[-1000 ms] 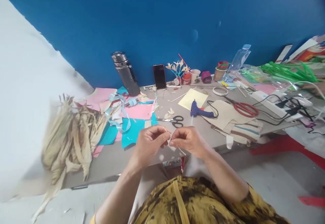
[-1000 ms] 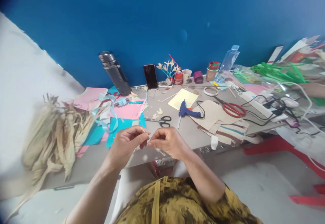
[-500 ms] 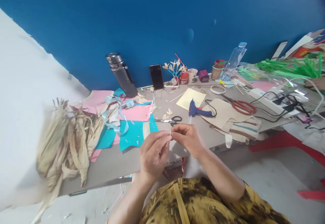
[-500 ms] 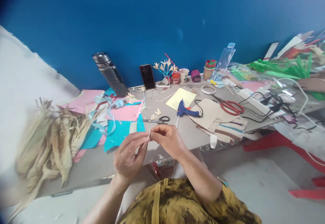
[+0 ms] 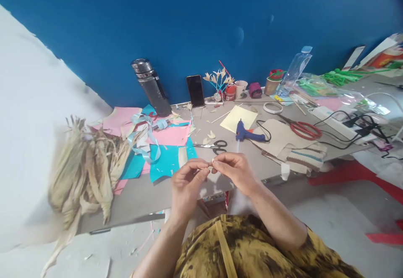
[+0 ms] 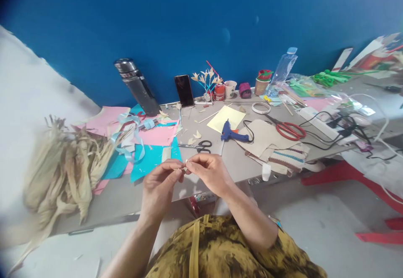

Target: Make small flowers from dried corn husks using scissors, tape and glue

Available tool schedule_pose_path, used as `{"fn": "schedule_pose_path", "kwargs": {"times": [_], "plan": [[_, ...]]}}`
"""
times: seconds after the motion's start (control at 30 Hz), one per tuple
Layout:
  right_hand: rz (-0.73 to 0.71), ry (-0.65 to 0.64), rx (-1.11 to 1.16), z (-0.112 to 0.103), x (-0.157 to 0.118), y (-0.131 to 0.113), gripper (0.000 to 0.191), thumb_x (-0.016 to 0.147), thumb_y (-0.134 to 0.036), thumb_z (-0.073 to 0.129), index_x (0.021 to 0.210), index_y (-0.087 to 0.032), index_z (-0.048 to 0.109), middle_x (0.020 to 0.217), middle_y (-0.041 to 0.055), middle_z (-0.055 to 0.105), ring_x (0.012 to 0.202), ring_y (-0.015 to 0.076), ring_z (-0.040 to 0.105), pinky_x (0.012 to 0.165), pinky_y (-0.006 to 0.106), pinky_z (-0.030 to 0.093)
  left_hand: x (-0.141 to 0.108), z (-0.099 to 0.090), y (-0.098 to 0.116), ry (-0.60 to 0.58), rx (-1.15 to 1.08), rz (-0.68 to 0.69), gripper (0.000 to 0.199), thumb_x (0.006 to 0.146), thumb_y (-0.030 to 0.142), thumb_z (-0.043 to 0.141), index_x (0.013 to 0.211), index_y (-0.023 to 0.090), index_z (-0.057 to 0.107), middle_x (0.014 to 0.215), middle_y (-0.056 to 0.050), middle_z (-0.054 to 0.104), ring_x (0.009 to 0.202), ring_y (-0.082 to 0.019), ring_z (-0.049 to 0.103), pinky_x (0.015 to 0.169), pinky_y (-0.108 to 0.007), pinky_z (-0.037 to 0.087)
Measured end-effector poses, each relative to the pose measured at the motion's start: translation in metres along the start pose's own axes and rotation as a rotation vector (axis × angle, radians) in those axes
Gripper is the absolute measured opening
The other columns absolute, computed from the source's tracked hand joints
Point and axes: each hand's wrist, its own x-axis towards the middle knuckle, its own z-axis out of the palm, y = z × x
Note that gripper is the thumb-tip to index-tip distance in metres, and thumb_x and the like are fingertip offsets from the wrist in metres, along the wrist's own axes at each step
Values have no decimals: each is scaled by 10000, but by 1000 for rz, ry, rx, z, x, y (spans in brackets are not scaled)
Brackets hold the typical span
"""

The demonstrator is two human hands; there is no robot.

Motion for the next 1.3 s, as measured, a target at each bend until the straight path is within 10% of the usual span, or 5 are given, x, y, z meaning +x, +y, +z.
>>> {"fn": "schedule_pose_path", "kwargs": {"times": [0.17,0.53,1.0,1.3], "plan": [[-193,22,-284,6,-7,-5,214,930,-296,580,816,-176,716,734,24,675,639,131,555,603,239,416,2,3,-7,87,-311,-317,189,689,264,838,783,184,695,633,24,609,548,-84,501,544,-212,414],[-331,96,-649,11,-9,-7,238,933,-214,518,802,-211,717,746,62,689,698,180,591,694,289,435,-2,5,-3,105,244,116,95,841,239,694,875,225,782,861,-37,691,744,-141,615,597,-242,493],[0,86,-306,7,-9,-8,232,876,-368,651,761,-182,728,660,22,690,544,124,521,510,240,361,-5,9,3,146,725,525,216,872,118,632,1059,203,698,803,-20,720,739,-139,663,716,-273,539],[102,35,-109,-1,-7,-9,363,801,-510,723,711,-159,720,666,45,706,555,113,497,497,234,342,-7,7,5,109,602,426,299,857,136,652,1146,197,604,815,-16,711,750,-134,668,754,-290,543]]}}
